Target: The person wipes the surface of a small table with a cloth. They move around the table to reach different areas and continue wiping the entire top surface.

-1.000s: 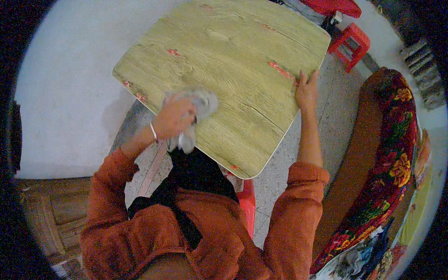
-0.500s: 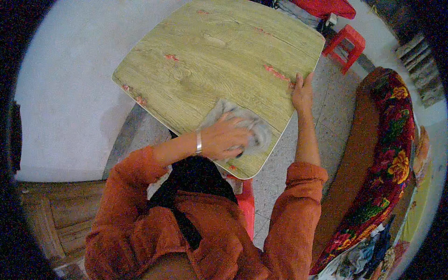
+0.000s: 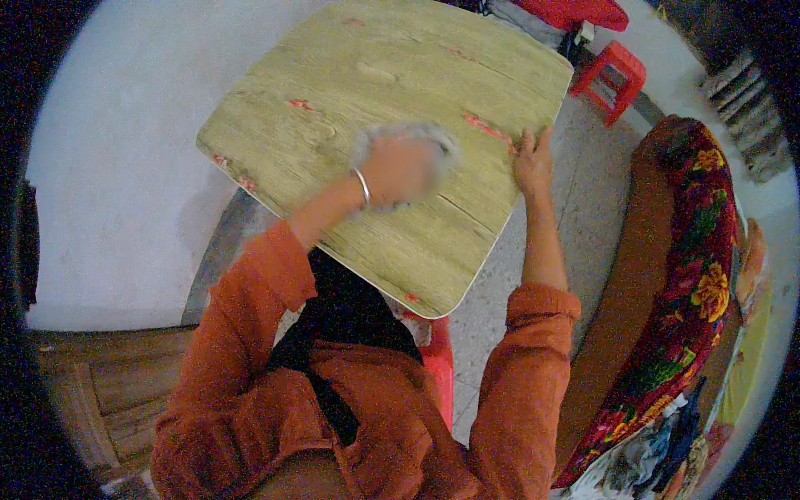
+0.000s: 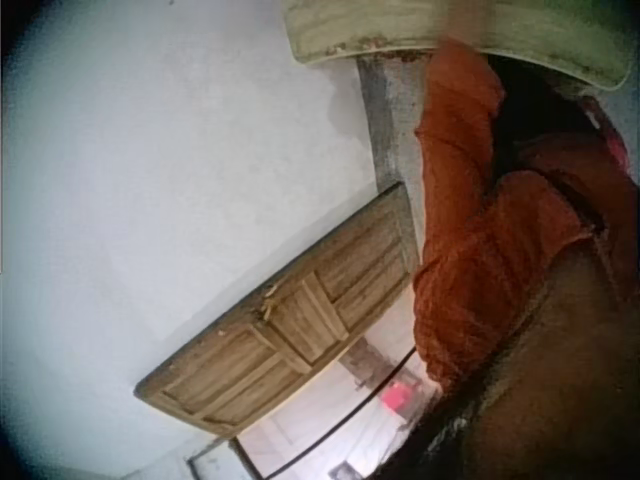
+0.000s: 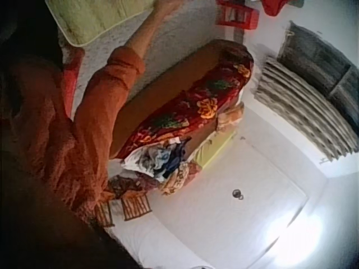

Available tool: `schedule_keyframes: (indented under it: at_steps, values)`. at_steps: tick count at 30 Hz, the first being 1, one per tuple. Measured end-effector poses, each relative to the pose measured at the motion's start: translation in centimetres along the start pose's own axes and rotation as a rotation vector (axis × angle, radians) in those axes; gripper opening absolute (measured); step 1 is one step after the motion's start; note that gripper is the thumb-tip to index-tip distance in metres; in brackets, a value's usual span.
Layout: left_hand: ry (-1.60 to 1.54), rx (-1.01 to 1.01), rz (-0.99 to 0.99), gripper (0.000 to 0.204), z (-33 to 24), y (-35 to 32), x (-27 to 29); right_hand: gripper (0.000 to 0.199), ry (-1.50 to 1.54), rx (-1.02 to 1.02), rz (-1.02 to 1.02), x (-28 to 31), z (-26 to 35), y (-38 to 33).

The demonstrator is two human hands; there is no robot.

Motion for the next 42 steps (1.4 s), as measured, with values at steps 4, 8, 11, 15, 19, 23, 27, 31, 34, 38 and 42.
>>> schedule_keyframes:
  at_steps: [4,8,11,15,19,23,27,31,34,38,42]
  values:
    - [-0.149,-0.445,-0.156,0.023,-5.3,-7.7,0.2,0.069,0.062,-0.037,-0.003,-0.2,1.0,-0.7]
    - [-0.199,-0.571,-0.03,0.016,-1.6,-14.2,2.4,0.071,0.002,0.033,-0.032,-0.5,-1.5,0.0]
    - [-0.115,-0.287,0.028,0.019,4.8,-15.2,2.2,0.071,-0.035,-0.025,-0.018,0.0,0.5,-0.6]
    - [-0.095,0.101,-0.096,0.023,9.8,-9.8,1.3,0.071,-0.045,-0.037,-0.007,0.4,0.4,-0.6]
    - [0.005,0.166,-0.132,0.03,5.8,-4.1,0.7,0.07,-0.064,-0.069,0.075,-0.7,0.3,0.0]
    - [-0.136,0.013,-0.106,0.031,0.3,-3.4,1.6,0.068,-0.193,0.067,0.038,0.4,-3.3,0.9]
    - [-0.301,-0.088,-0.404,0.031,3.0,-7.1,3.2,0.064,-0.621,-0.026,-0.065,0.5,2.9,-0.9]
    - [-0.263,0.146,-0.525,0.036,11.3,-11.9,5.0,0.065,-0.55,0.449,-0.044,-2.1,9.8,-4.3]
    - [-0.037,0.603,-0.31,0.046,18.8,-15.3,2.2,0.065,-0.292,0.447,0.314,-8.2,18.9,-11.4]
    - [0.131,0.909,-0.144,0.057,24.2,-16.8,-0.4,0.06,-0.441,0.487,0.461,-12.2,21.3,-15.9]
    - [0.111,1.108,0.1,0.062,21.2,-16.2,1.6,0.053,-0.452,0.589,0.453,-11.3,18.8,-17.1]
Point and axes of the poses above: each hand's wrist, its own y-axis towards the middle knuckle, its own x-axis out of the back of the hand, z = x × y, the point moved 5 cm from there along y, towards the middle knuckle, and after that the axes turned 12 degrees about y, right-handed, at the moved point
